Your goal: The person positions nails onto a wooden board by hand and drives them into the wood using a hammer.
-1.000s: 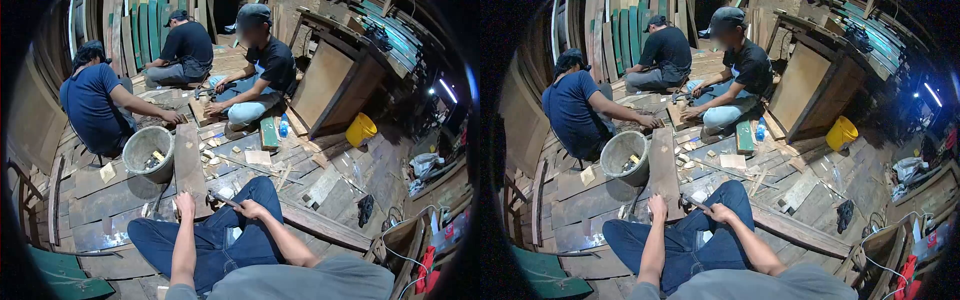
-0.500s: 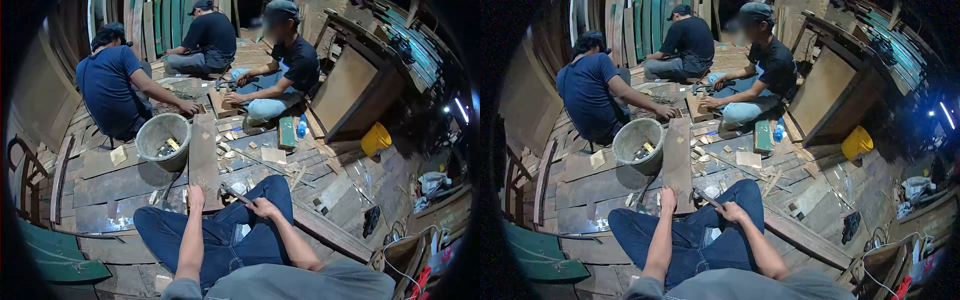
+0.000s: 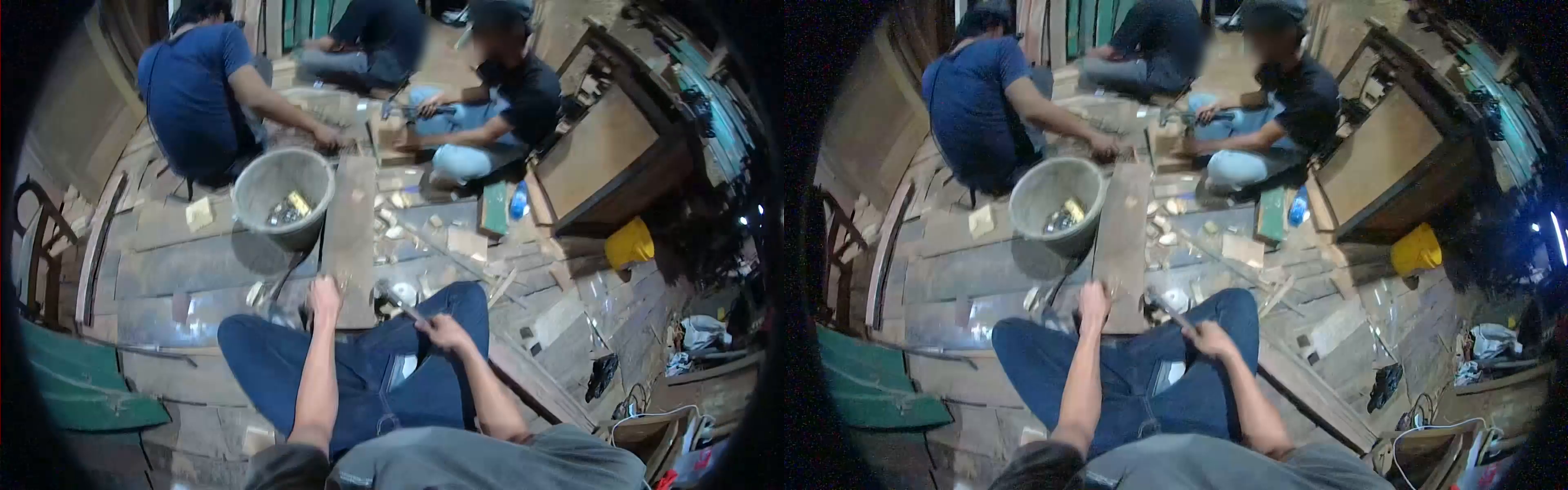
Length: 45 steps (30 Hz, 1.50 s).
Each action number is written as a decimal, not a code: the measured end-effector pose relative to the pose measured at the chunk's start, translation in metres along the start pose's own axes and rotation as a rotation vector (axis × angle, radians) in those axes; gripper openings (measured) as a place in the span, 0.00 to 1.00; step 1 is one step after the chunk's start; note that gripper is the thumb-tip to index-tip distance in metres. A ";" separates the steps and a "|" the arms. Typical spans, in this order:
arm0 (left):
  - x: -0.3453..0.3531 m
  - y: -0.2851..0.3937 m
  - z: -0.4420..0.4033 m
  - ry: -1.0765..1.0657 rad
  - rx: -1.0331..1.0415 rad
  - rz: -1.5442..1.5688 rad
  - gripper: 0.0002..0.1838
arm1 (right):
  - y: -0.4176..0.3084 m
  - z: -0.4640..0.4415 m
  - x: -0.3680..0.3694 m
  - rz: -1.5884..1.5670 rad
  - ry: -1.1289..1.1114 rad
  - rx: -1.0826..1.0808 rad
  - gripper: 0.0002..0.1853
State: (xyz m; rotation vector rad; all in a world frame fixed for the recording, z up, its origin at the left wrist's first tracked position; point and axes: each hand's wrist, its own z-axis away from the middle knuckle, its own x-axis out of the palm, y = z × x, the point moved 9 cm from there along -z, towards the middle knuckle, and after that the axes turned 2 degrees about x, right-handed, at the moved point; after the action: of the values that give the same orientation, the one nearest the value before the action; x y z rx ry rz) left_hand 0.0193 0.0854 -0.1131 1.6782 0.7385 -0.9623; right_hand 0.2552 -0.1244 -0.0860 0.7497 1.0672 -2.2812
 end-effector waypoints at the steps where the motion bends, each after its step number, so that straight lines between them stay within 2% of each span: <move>1: -0.003 -0.010 -0.003 0.025 -0.062 0.067 0.09 | -0.030 0.017 -0.017 0.080 0.041 -0.110 0.29; 2: 0.001 -0.026 -0.005 0.052 -0.088 0.050 0.10 | 0.014 -0.021 0.007 0.050 0.085 -0.191 0.24; 3: -0.013 -0.020 -0.013 0.018 -0.093 -0.038 0.10 | 0.018 -0.022 0.005 -0.066 0.028 -0.042 0.22; 4: -0.020 -0.027 -0.013 0.043 -0.143 0.003 0.10 | -0.010 0.000 -0.009 -0.070 -0.003 0.047 0.25; 8: -0.020 -0.030 -0.015 0.069 -0.103 0.091 0.08 | 0.003 -0.008 -0.001 -0.117 -0.011 0.056 0.25; 9: -0.013 -0.030 -0.016 0.037 -0.083 0.125 0.09 | -0.001 -0.003 -0.003 -0.122 -0.031 0.112 0.25; 12: 0.007 -0.025 -0.019 -0.075 -0.079 0.200 0.12 | 0.002 -0.011 -0.002 -0.118 -0.017 0.034 0.25; 13: -0.005 -0.011 -0.018 -0.121 -0.141 0.219 0.13 | -0.003 -0.003 -0.008 -0.117 -0.036 0.106 0.27; 14: 0.010 -0.018 -0.022 -0.116 -0.115 0.177 0.14 | 0.006 -0.018 -0.004 -0.058 0.059 -0.060 0.28; 15: 0.016 -0.017 -0.022 -0.111 -0.068 0.201 0.15 | 0.003 -0.014 -0.008 -0.048 0.031 0.036 0.27; 16: 0.016 -0.015 -0.019 -0.030 -0.067 0.154 0.15 | -0.009 -0.011 -0.012 0.002 0.027 -0.085 0.26; 18: 0.034 -0.022 -0.019 -0.062 0.024 0.283 0.13 | 0.004 -0.016 -0.004 -0.009 0.084 -0.110 0.25; 19: 0.041 -0.027 -0.020 -0.092 -0.038 0.291 0.11 | 0.000 -0.016 -0.004 0.003 0.115 -0.197 0.26; 21: 0.005 -0.006 -0.014 -0.066 -0.076 0.107 0.10 | -0.004 -0.012 -0.005 -0.042 0.023 -0.059 0.27; 22: -0.003 -0.001 -0.014 -0.065 -0.092 0.128 0.09 | 0.006 -0.016 0.002 -0.045 -0.019 0.005 0.27; 25: 0.009 -0.009 -0.011 -0.023 -0.074 0.064 0.07 | 0.006 -0.011 0.004 -0.053 -0.048 0.018 0.27; 26: 0.011 -0.006 -0.011 -0.071 -0.081 0.012 0.07 | 0.005 -0.009 0.004 -0.035 -0.067 0.032 0.27; 31: 0.018 0.010 -0.007 -0.091 -0.026 -0.258 0.09 | 0.010 -0.015 0.007 -0.014 -0.009 -0.053 0.26; 42: 0.020 0.030 0.004 -0.176 0.085 -0.444 0.12 | -0.002 -0.002 -0.001 -0.053 -0.025 -0.005 0.26; 43: 0.016 0.033 0.006 -0.061 0.142 -0.473 0.13 | -0.002 -0.003 -0.002 -0.048 -0.032 0.001 0.26; 45: 0.023 0.030 0.007 -0.060 0.112 -0.492 0.14 | 0.000 -0.002 -0.001 -0.039 -0.052 0.017 0.26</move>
State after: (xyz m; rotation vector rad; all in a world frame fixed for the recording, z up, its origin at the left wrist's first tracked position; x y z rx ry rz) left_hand 0.0536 0.0700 -0.1204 1.5844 1.1028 -1.4094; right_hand 0.2560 -0.1230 -0.0864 0.6781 1.0487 -2.3328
